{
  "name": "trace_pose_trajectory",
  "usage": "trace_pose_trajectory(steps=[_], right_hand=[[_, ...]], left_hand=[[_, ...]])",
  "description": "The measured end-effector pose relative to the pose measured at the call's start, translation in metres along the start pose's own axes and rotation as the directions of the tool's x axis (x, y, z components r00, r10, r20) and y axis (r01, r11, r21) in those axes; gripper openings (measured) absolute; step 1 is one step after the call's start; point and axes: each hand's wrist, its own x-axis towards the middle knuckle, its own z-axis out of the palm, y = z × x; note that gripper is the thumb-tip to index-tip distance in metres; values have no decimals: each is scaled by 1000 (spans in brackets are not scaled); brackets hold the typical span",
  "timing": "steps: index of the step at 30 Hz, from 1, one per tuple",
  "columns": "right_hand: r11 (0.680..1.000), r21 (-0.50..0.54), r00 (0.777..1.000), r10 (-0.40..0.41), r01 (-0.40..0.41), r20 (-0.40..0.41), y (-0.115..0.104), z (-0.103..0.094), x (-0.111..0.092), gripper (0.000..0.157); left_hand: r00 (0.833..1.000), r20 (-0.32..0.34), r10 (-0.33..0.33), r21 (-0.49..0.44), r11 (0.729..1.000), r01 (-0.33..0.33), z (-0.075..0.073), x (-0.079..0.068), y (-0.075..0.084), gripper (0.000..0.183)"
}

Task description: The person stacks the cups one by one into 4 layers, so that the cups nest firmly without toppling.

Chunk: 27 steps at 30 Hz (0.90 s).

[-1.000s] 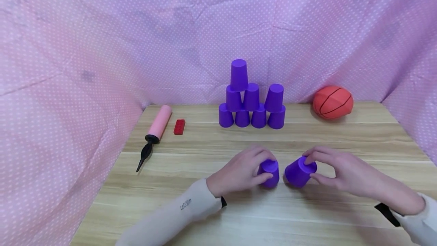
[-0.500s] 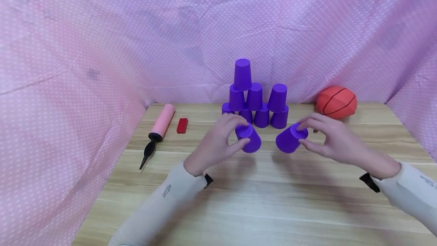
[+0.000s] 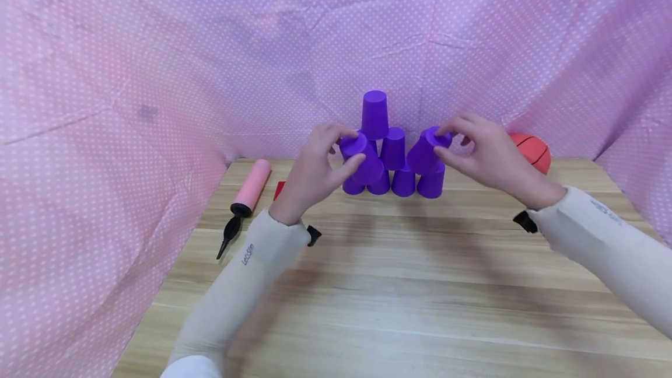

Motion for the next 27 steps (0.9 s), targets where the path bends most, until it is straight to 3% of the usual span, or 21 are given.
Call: trace_pose_trajectory(steps=[7, 12, 21, 27], right_hand=[[995, -23, 995, 100, -99, 21, 9, 1, 35, 19], [981, -52, 979, 190, -187, 72, 12, 3, 52, 20], [955, -46, 949, 296, -293, 108, 20, 11, 67, 27], [956, -44, 951, 292, -289, 98, 24, 14, 72, 27]], left_hand=[[997, -65, -36, 3, 999, 37, -6, 26, -4, 28], [995, -96, -42, 16, 999, 43, -5, 41, -7, 28], [991, -122, -60, 38, 997, 66, -5, 61, -12, 29], [988, -123, -95, 60, 993, 103, -9, 77, -11, 27]])
